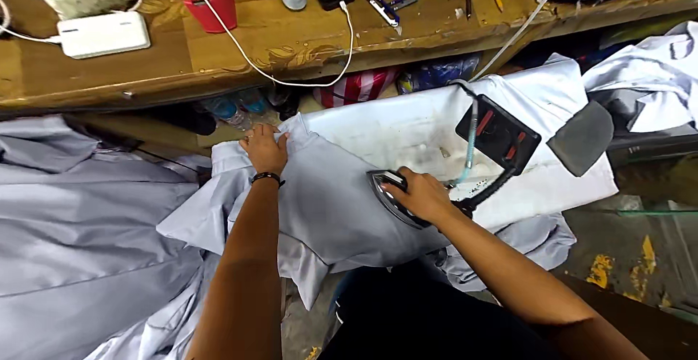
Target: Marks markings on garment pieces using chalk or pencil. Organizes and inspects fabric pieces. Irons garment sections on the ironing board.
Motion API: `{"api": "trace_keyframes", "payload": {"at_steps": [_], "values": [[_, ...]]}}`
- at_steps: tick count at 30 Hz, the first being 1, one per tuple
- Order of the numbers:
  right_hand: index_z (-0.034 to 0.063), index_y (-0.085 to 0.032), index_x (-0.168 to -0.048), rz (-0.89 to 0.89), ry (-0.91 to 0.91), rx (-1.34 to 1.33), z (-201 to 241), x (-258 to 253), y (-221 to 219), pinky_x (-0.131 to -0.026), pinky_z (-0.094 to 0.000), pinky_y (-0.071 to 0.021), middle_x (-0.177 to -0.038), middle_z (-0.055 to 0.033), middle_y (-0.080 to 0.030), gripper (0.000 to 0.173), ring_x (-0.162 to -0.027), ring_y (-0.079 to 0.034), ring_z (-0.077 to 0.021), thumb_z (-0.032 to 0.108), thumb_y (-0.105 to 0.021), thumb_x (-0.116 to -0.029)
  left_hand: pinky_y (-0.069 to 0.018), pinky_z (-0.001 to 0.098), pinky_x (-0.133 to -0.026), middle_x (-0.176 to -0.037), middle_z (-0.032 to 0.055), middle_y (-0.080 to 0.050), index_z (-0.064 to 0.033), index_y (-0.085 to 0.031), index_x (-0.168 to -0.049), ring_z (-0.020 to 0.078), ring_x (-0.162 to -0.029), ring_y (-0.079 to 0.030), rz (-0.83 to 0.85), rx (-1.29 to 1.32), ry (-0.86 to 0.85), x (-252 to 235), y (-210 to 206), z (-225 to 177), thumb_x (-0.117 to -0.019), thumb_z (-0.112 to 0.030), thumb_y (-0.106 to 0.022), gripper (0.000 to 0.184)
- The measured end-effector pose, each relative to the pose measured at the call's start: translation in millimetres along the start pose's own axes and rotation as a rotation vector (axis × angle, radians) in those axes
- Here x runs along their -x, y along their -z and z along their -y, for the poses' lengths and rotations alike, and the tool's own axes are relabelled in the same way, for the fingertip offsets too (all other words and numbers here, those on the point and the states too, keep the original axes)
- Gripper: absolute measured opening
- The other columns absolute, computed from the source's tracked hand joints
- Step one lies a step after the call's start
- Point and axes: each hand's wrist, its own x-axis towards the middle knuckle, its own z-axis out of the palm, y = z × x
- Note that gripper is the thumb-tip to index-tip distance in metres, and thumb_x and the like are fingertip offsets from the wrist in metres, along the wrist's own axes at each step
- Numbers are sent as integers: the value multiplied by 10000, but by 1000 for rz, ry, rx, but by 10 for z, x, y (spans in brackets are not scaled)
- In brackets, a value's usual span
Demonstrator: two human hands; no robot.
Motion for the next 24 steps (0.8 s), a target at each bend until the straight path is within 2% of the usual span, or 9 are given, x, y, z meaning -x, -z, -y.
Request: {"api": "trace_keyframes", "payload": {"at_steps": [2,6,9,11,13,16,19,22,24], "values": [[122,-633,-1130,-7,20,8,12,-60,-23,-674,-585,-521,-798,-141,-663,554,-796,-683,-371,648,-537,-988,-278,712,-1075,-1249,290,-625,25,-642,-1197,493,-1263,-528,-13,21,26,8,-5,3,-1043,-346,-564,409],[62,-642,-1174,45,-35,1,-452,184,-65,-750,-626,-518,-877,-197,-683,656,-875,-688,-410,673,-502,-983,-283,719,-1053,-1206,282,-640,20,-655,-1168,500,-1247,-530,-58,65,17,29,-43,13,-1033,-345,-584,395],[71,-649,-1140,27,-43,1,-679,315,-83,-698,-601,-504,-825,-167,-667,708,-816,-678,-387,729,-462,-954,-303,685,-1052,-1176,258,-651,5,-658,-1155,481,-1226,-541,-81,81,9,23,-100,45,-1030,-341,-593,374],[75,-657,-1148,31,-42,-10,-507,249,-43,-719,-600,-502,-846,-168,-675,699,-837,-680,-383,720,-464,-961,-307,678,-1055,-1171,246,-653,-3,-661,-1145,472,-1219,-546,-93,90,5,-2,-126,82,-1027,-350,-596,373],[61,-657,-1157,45,-51,-13,-128,90,22,-782,-618,-505,-886,-192,-686,643,-891,-682,-402,663,-510,-986,-299,677,-1061,-1171,251,-652,-4,-664,-1147,468,-1221,-545,-98,106,-1,-20,-151,99,-1026,-360,-594,382],[81,-667,-1114,-36,-2,-13,459,-228,0,-704,-600,-524,-815,-162,-683,580,-815,-690,-383,636,-558,-984,-289,697,-1078,-1202,277,-647,19,-657,-1181,485,-1243,-538,-75,144,-2,0,-101,99,-1023,-359,-591,415],[82,-643,-1152,-13,30,-11,891,-512,74,-728,-598,-529,-887,-172,-697,604,-888,-703,-388,650,-506,-1001,-282,692,-1085,-1230,284,-637,25,-649,-1202,493,-1263,-520,-56,154,15,-4,-55,69,-1029,-349,-586,417],[82,-626,-1185,10,19,-17,947,-554,118,-745,-587,-529,-928,-173,-696,596,-924,-701,-382,637,-485,-1018,-290,687,-1073,-1229,288,-636,24,-645,-1198,490,-1262,-522,-56,146,31,18,-59,54,-1035,-348,-576,412],[75,-629,-1163,-40,14,-27,729,-441,79,-697,-596,-527,-873,-175,-680,590,-854,-695,-387,631,-494,-1017,-305,685,-1068,-1227,279,-643,18,-647,-1198,489,-1261,-526,-57,144,39,28,-55,53,-1032,-350,-582,409]]}}
